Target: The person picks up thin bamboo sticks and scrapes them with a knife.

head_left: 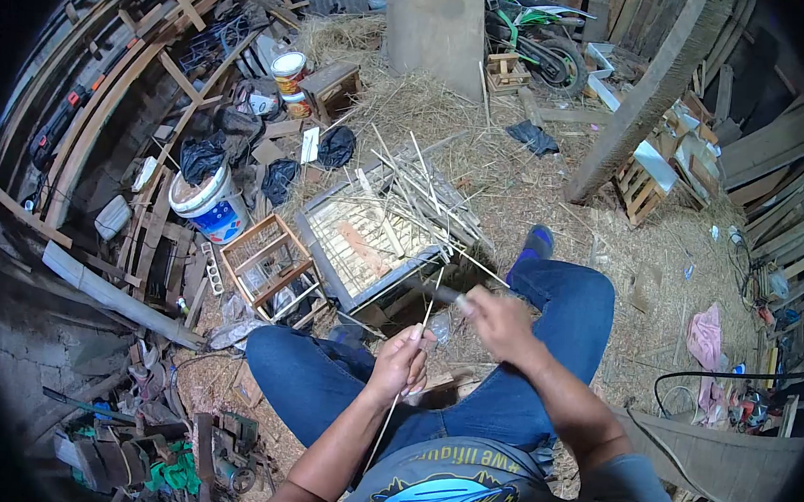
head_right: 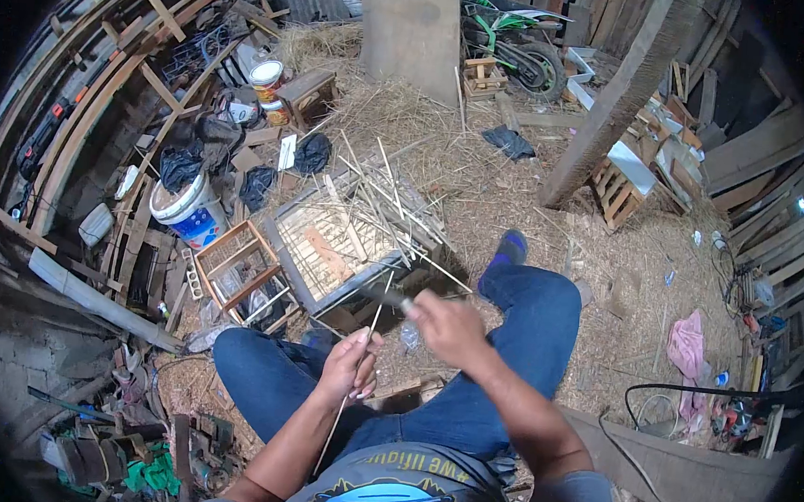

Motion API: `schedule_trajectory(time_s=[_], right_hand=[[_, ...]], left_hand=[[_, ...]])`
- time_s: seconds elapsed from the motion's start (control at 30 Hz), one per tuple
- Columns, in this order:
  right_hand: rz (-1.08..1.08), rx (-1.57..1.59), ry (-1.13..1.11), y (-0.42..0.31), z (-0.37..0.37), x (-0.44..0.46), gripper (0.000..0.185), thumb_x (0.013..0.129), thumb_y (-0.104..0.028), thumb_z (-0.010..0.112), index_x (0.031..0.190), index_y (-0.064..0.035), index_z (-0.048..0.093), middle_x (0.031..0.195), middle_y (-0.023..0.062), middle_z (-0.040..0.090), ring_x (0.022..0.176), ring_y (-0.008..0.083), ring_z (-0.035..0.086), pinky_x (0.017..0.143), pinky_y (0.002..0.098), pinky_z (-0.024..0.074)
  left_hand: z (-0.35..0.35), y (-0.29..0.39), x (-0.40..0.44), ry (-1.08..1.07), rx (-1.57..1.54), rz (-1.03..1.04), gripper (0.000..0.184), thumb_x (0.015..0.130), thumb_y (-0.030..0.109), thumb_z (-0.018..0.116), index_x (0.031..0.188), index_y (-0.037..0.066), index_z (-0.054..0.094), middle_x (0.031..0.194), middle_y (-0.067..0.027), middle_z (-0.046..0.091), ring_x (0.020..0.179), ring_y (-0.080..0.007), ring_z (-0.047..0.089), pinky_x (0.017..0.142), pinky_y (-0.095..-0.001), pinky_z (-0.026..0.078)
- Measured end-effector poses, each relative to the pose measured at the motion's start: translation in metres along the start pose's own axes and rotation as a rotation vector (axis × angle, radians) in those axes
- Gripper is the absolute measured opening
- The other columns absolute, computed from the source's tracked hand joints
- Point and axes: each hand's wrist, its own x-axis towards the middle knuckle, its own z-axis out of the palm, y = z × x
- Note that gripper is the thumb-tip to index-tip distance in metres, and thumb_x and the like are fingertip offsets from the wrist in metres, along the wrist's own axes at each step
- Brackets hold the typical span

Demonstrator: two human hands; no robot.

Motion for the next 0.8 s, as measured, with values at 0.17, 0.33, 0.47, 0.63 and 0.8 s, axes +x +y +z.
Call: schedule_trajectory(time_s=[0.17, 0.33, 0.47, 0.63, 0.8], right_hand=[[-0.105, 0.004, -0.050, -0.013, 0.014, -0.022, 0.025, 0.099, -0.041, 0.056, 0.095, -0.0162, 0.061, 0.075, 0.0101, 0.069, 0.068, 0.0368, 0.068, 0.055, 0.0512, 0.0493], [-0.102, -0.070, -0.025, -0.001, 0.009, -0.007, 0.022, 0.098, -0.037, 0.058, 0.096, -0.0155, 0.064, 0.075, 0.0103, 0.069, 0.070, 0.0358, 0.068, 0.057, 0.0498, 0.0494], [0.008, -0.161, -0.010, 0.027, 0.010, 0.013, 0.027, 0.100, -0.042, 0.054, 0.095, -0.0167, 0.063, 0.077, 0.0136, 0.070, 0.071, 0.0392, 0.067, 0.059, 0.0536, 0.0487], [0.192, -0.203, 0.062, 0.064, -0.002, 0.025, 0.035, 0.102, -0.046, 0.048, 0.094, -0.0151, 0.062, 0.067, 0.0141, 0.064, 0.069, 0.0403, 0.067, 0.060, 0.0534, 0.0489], [0.043, -0.026, -0.048, 0.009, 0.018, -0.002, 0.045, 0.104, -0.054, 0.041, 0.093, -0.0148, 0.059, 0.069, 0.0138, 0.066, 0.067, 0.0392, 0.067, 0.056, 0.0519, 0.0480]], left_hand=[[0.002, -0.009, 0.002, 0.010, 0.167, 0.036, 0.027, 0.109, 0.032, 0.045, 0.101, 0.008, 0.055, 0.047, 0.0026, 0.034, 0.033, -0.0092, 0.031, 0.033, -0.0269, 0.033], [0.000, -0.004, 0.006, 0.044, 0.202, 0.047, 0.025, 0.109, 0.028, 0.045, 0.097, 0.008, 0.053, 0.047, 0.0027, 0.034, 0.033, -0.0083, 0.031, 0.033, -0.0259, 0.032], [-0.006, -0.005, 0.003, 0.047, 0.193, 0.008, 0.026, 0.110, 0.029, 0.046, 0.098, 0.007, 0.054, 0.049, 0.0044, 0.034, 0.036, -0.0066, 0.030, 0.035, -0.0256, 0.031], [-0.011, -0.010, -0.005, 0.008, 0.216, -0.008, 0.027, 0.108, 0.031, 0.049, 0.096, 0.008, 0.055, 0.048, 0.0050, 0.036, 0.032, -0.0071, 0.031, 0.032, -0.0252, 0.027], [-0.011, -0.011, 0.013, 0.174, 0.474, 0.127, 0.027, 0.107, 0.030, 0.053, 0.093, 0.007, 0.060, 0.051, 0.0065, 0.040, 0.037, -0.0045, 0.034, 0.036, -0.0245, 0.025]])
